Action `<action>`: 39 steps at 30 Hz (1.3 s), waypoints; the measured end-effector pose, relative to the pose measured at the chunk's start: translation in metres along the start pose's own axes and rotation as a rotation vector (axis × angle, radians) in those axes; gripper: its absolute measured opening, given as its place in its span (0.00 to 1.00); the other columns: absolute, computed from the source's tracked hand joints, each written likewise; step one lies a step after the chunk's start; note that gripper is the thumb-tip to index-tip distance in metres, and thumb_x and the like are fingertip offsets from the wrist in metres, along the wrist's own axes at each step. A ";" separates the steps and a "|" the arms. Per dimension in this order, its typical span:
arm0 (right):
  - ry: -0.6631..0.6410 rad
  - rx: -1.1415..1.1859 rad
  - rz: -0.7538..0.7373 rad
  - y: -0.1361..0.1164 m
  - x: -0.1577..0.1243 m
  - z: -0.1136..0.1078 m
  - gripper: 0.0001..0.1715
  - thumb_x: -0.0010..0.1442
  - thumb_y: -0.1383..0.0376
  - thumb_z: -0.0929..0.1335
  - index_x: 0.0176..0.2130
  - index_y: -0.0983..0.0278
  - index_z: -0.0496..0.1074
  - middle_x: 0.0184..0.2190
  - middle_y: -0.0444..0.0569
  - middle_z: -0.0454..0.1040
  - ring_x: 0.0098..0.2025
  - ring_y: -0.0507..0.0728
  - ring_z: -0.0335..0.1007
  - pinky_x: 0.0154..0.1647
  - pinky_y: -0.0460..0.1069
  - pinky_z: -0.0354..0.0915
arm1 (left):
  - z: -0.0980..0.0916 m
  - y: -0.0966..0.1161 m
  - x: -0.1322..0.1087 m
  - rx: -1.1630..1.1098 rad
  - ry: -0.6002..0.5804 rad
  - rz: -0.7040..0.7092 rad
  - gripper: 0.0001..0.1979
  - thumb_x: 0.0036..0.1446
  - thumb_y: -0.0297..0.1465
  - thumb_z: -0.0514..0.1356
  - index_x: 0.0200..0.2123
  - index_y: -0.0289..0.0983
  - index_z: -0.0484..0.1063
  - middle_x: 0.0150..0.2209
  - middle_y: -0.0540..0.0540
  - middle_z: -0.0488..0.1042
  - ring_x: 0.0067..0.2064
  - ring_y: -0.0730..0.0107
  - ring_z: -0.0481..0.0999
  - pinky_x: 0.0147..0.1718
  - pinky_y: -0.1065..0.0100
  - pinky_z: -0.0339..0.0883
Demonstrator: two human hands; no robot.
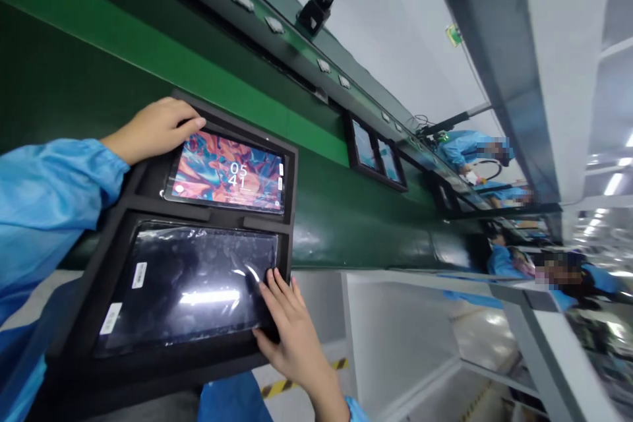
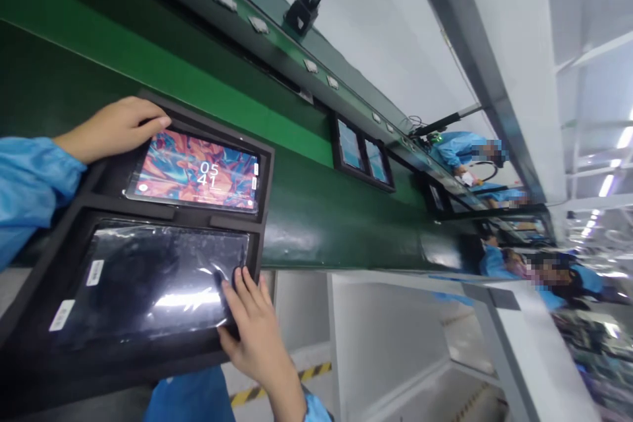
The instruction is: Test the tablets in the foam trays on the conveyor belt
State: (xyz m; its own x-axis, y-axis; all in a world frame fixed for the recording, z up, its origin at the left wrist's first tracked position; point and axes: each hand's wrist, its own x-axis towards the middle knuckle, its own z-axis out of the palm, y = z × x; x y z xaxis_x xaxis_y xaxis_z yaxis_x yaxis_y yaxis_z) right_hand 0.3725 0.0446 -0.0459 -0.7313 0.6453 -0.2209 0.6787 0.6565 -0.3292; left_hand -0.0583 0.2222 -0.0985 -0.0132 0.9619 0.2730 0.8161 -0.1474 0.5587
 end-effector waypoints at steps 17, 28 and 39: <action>0.294 -0.093 0.054 0.039 0.263 -0.060 0.24 0.73 0.59 0.59 0.59 0.63 0.73 0.74 0.55 0.48 0.76 0.74 0.27 0.69 0.78 0.37 | -0.046 0.056 -0.181 -0.318 0.292 -0.058 0.23 0.62 0.33 0.55 0.50 0.74 0.70 0.47 0.66 0.77 0.51 0.63 0.76 0.65 0.51 0.63; 0.676 0.196 0.061 0.081 0.287 -0.040 0.43 0.72 0.44 0.48 0.48 0.65 0.78 0.56 0.59 0.75 0.67 0.63 0.60 0.72 0.64 0.50 | -0.034 0.104 -0.247 -0.109 -0.090 0.331 0.29 0.60 0.26 0.58 0.63 0.52 0.66 0.63 0.55 0.69 0.65 0.65 0.67 0.71 0.56 0.51; 0.817 0.172 -0.025 0.074 0.281 -0.043 0.33 0.73 0.48 0.53 0.44 0.63 0.78 0.52 0.58 0.76 0.67 0.66 0.58 0.68 0.66 0.55 | -0.007 0.134 -0.197 0.048 -0.234 0.496 0.15 0.67 0.46 0.57 0.48 0.47 0.76 0.66 0.61 0.65 0.73 0.64 0.51 0.74 0.60 0.28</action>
State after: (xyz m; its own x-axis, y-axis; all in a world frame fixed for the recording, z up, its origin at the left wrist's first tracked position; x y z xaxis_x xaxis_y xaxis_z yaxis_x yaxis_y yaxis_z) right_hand 0.2201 0.2914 -0.0927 -0.4220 0.7550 0.5018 0.5945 0.6484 -0.4756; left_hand 0.0491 0.0111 -0.0718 0.5038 0.8063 0.3099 0.7173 -0.5904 0.3700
